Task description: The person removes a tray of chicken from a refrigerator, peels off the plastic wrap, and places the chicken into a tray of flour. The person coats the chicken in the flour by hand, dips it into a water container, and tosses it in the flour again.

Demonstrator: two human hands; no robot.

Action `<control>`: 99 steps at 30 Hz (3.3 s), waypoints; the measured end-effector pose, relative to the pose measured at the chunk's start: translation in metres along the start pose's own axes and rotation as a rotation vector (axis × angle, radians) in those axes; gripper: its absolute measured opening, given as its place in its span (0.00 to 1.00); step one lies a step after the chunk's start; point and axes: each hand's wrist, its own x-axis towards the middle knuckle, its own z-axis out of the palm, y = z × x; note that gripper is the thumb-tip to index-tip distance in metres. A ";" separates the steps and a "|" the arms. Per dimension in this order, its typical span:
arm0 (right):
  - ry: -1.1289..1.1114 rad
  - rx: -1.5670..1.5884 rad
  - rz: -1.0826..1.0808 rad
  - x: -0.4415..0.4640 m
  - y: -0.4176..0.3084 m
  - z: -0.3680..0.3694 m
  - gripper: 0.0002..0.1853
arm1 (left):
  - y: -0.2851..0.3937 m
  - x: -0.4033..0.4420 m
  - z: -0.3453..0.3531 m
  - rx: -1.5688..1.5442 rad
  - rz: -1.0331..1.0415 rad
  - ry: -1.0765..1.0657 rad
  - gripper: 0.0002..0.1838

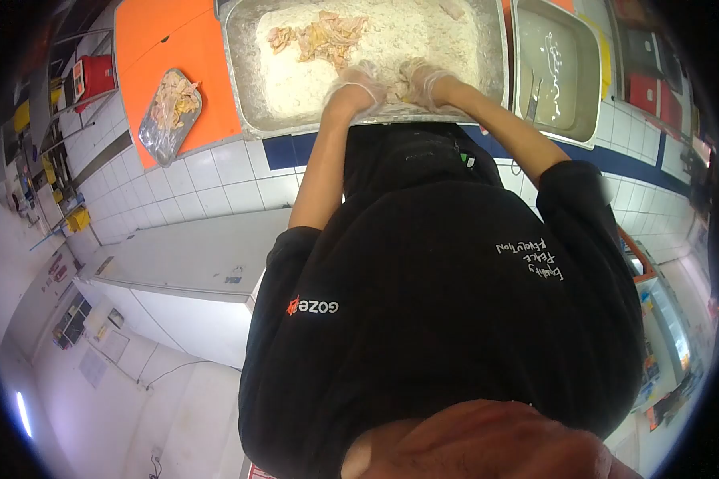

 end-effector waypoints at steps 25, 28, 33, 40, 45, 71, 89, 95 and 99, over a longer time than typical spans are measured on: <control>0.530 2.457 0.108 -0.056 -0.015 -0.085 0.20 | 0.066 -0.057 -0.055 -2.255 0.007 0.110 0.22; 0.356 2.313 0.106 -0.043 0.003 -0.060 0.20 | 0.061 -0.054 -0.042 -2.339 0.052 0.163 0.24; 0.320 2.112 0.251 -0.027 -0.030 -0.057 0.15 | 0.081 -0.046 -0.019 -1.936 0.135 0.370 0.25; 0.378 2.049 0.216 -0.023 -0.032 -0.039 0.18 | 0.091 -0.031 -0.001 -0.711 0.362 0.550 0.40; 0.400 1.883 0.292 -0.024 -0.035 -0.061 0.18 | 0.091 -0.036 -0.018 -2.159 0.089 0.000 0.27; 0.811 0.715 -0.183 -0.069 -0.047 -0.111 0.28 | 0.062 -0.007 -0.006 -2.344 0.197 -0.135 0.26; 0.312 0.094 0.236 0.014 0.046 -0.052 0.14 | 0.004 -0.046 -0.026 -2.470 0.066 0.228 0.29; 0.310 -0.020 0.179 -0.004 -0.006 -0.023 0.16 | 0.003 -0.045 -0.024 -2.507 0.120 0.197 0.29; 0.202 0.059 0.137 -0.004 0.001 -0.032 0.16 | 0.024 -0.053 -0.040 -2.465 0.024 0.213 0.29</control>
